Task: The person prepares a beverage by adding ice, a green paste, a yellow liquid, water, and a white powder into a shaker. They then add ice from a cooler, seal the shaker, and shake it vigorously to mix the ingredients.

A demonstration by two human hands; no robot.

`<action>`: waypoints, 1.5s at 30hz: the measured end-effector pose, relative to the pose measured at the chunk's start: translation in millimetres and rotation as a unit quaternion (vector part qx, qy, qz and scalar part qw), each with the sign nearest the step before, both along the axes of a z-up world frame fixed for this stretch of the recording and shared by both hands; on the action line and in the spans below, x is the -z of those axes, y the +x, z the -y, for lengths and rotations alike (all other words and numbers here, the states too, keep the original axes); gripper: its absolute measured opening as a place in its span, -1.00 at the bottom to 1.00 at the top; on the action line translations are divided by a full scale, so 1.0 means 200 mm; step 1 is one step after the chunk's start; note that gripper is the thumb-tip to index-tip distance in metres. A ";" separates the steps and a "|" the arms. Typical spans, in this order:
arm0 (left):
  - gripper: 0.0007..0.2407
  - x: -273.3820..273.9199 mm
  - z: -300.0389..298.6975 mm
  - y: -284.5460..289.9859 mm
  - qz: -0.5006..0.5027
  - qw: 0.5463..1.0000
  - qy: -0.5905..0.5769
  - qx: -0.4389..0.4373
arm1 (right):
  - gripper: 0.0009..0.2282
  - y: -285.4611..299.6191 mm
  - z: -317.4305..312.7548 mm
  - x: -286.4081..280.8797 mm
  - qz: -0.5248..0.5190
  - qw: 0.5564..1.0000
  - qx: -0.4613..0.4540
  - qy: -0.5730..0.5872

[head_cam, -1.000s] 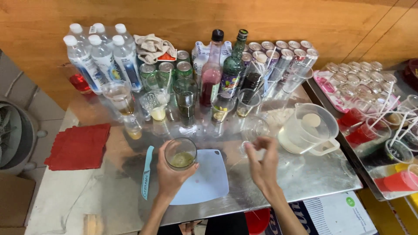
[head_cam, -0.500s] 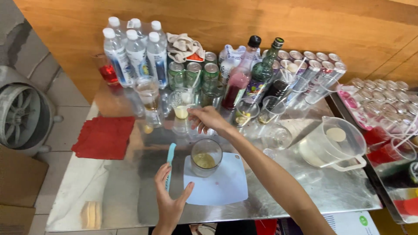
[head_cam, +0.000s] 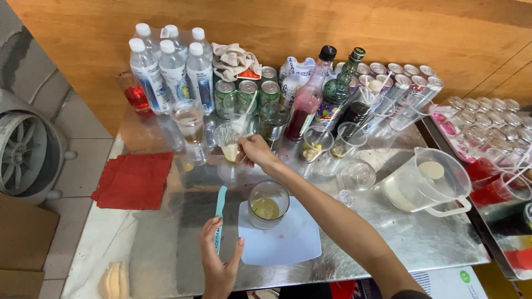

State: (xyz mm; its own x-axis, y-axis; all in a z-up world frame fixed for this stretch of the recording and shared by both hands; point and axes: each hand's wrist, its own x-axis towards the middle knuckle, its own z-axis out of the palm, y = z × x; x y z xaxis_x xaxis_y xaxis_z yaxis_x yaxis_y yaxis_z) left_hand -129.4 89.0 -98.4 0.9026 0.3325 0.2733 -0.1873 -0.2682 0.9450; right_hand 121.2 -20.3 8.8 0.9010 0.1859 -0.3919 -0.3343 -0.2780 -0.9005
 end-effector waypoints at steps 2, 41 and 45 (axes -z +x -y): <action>-0.53 0.01 0.00 0.00 0.019 1.000 0.009 -0.007 | -0.73 -0.03 0.02 -0.08 0.007 1.000 -0.015 0.006; -0.30 -0.77 0.14 0.68 0.011 0.973 -0.043 0.225 | -0.88 -0.62 0.58 -0.50 0.353 0.926 0.055 0.119; -0.30 -0.78 0.15 0.63 0.017 0.979 -0.035 0.201 | -0.84 -0.66 0.53 -0.50 0.314 0.932 0.014 0.180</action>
